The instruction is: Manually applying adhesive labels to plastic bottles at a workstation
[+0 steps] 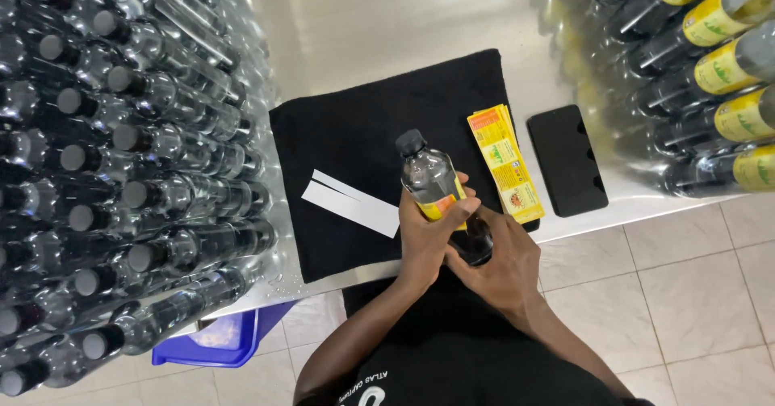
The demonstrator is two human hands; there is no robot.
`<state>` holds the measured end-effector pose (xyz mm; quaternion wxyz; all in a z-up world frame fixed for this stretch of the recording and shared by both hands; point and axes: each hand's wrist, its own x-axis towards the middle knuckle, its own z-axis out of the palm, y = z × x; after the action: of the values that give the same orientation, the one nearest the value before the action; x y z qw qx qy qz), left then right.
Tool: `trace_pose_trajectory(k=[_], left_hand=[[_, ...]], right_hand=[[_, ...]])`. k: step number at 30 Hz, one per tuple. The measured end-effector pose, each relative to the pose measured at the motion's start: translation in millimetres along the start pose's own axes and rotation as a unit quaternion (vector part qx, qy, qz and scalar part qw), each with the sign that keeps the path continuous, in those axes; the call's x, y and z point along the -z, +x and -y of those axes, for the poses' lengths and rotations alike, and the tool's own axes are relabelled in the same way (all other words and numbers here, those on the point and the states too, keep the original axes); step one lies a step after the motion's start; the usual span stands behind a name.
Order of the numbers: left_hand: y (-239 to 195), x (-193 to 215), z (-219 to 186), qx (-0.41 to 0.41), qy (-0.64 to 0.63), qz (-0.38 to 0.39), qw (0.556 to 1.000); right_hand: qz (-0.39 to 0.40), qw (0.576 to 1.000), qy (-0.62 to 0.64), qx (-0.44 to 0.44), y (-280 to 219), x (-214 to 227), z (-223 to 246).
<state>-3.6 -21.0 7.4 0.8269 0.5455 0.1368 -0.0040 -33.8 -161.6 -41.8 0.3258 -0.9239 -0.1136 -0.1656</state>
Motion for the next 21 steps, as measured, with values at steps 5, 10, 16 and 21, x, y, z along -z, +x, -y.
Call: trace_pose_trajectory(k=[5,10,16,21], left_hand=[[-3.3,3.1,11.4,-0.022,0.024,0.003,0.999],[0.5,1.8,5.9,-0.004,0.020,-0.023,1.000],[8.1,4.5,7.3,0.044,-0.046,-0.049,0.997],[5.3,5.0,14.2,0.038,-0.037,-0.042,0.998]], right_hand=[[-0.004,1.000,-0.028,0.000,-14.2,-13.0,-12.3],[-0.024,0.999,-0.021,0.020,-7.9,-9.8,-2.4],[-0.004,0.998,-0.053,0.027,-0.3,1.1,8.1],[-0.013,0.998,-0.030,0.046,0.3,1.1,3.8]])
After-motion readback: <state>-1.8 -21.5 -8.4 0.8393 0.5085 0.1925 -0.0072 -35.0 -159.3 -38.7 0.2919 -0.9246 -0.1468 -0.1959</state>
